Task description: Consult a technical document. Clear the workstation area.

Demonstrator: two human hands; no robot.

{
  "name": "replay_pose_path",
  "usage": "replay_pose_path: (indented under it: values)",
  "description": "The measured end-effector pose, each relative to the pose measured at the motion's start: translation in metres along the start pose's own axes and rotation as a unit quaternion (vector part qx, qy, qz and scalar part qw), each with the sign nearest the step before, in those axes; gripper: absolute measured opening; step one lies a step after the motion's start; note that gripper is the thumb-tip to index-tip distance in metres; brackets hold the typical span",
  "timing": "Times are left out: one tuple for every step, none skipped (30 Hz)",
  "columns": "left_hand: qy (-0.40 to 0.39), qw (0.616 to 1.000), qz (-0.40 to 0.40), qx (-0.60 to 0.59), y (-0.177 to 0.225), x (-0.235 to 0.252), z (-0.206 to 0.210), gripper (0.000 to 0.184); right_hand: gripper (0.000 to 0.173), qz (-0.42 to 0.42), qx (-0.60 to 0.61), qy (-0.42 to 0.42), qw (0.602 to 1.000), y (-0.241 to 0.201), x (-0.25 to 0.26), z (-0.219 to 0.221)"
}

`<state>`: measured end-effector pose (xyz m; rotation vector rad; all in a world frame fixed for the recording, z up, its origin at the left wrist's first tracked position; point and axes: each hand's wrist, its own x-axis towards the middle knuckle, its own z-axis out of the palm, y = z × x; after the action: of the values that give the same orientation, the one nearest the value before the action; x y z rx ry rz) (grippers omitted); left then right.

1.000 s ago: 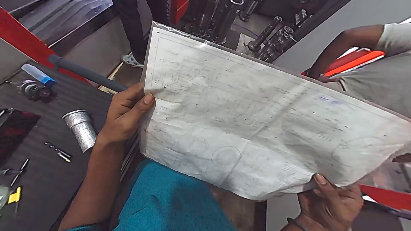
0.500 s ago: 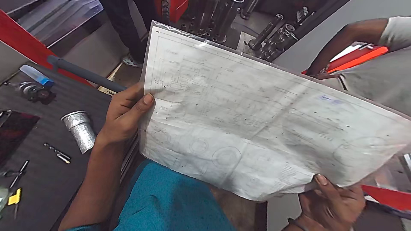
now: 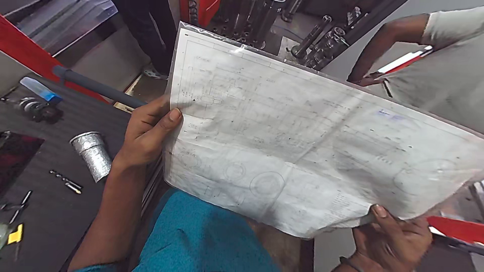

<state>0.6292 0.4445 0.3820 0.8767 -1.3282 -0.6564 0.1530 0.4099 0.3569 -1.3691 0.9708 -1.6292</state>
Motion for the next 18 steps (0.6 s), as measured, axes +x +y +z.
replay_pose_path:
  values:
    - [0.001,1.0,0.001,0.0,0.0001,-0.0001,-0.0001,0.021,0.05,0.001,0.0,0.002,1.0,-0.0004,-0.0001,0.0002]
    - [0.001,1.0,0.001,0.002,0.0003,-0.0002,-0.0002,0.021,0.051,0.002,-0.001,0.003,1.0,-0.0004,-0.0001,0.0]
    - [0.001,1.0,0.001,0.003,0.0006,-0.0003,-0.0003,0.021,0.052,0.002,0.0,0.003,1.0,-0.0006,-0.0002,-0.0002]
    - [0.001,1.0,0.002,0.002,0.0007,-0.0001,-0.0004,0.02,0.052,0.002,0.0,0.002,1.0,-0.0007,-0.0003,-0.0006]
    - [0.001,1.0,0.001,0.0,0.0008,0.0,-0.0002,0.02,0.052,0.002,0.002,0.001,1.0,-0.0008,-0.0002,-0.0007]
    - [0.002,1.0,0.001,-0.003,0.001,0.0,0.0,0.021,0.052,0.002,0.005,0.0,1.0,-0.0009,-0.0005,-0.0007]
    - [0.002,1.0,0.0,-0.004,0.0014,-0.0002,0.0001,0.021,0.051,0.003,0.003,-0.003,1.0,-0.0012,-0.0009,-0.0007]
    - [0.001,1.0,0.0,-0.004,0.0018,-0.0003,0.0001,0.021,0.05,0.002,0.003,-0.005,1.0,-0.0015,-0.0012,-0.0001]
    - [0.002,1.0,0.001,-0.002,0.0021,-0.0004,0.0001,0.021,0.05,0.002,0.004,-0.004,1.0,-0.0019,-0.0015,0.0007]
    - [0.002,1.0,0.001,-0.001,0.0021,-0.0007,-0.0003,0.021,0.049,0.001,0.002,-0.003,1.0,-0.0022,-0.0018,0.0014]
    - [0.0,1.0,0.002,-0.001,0.0021,-0.0011,-0.0008,0.021,0.049,-0.001,0.002,-0.003,1.0,-0.0019,-0.002,0.0012]
    - [0.0,1.0,0.002,-0.002,0.0021,-0.0014,-0.0012,0.022,0.048,-0.002,0.001,-0.004,1.0,-0.0015,-0.0023,0.0009]
    - [0.001,1.0,0.002,-0.004,0.0019,-0.0019,-0.0015,0.021,0.048,-0.003,0.0,-0.003,1.0,-0.0015,-0.0026,0.001]
    - [0.001,1.0,0.003,-0.005,0.0017,-0.0025,-0.0018,0.021,0.048,-0.003,0.0,0.0,1.0,-0.0014,-0.0031,0.0013]
    - [0.001,1.0,0.003,-0.006,0.0016,-0.0032,-0.0019,0.021,0.048,-0.002,0.0,0.002,1.0,-0.0014,-0.0033,0.0014]
    - [0.003,1.0,0.003,-0.006,0.0021,-0.004,-0.0018,0.02,0.049,-0.001,0.002,0.004,1.0,-0.0011,-0.0035,0.001]
    - [0.005,1.0,0.003,-0.006,0.0027,-0.0046,-0.0016,0.02,0.05,0.001,0.004,0.006,1.0,-0.0009,-0.0036,0.0006]
    - [0.006,1.0,0.002,-0.005,0.0033,-0.0053,-0.0015,0.019,0.051,0.003,0.005,0.005,1.0,-0.0005,-0.0039,0.0003]
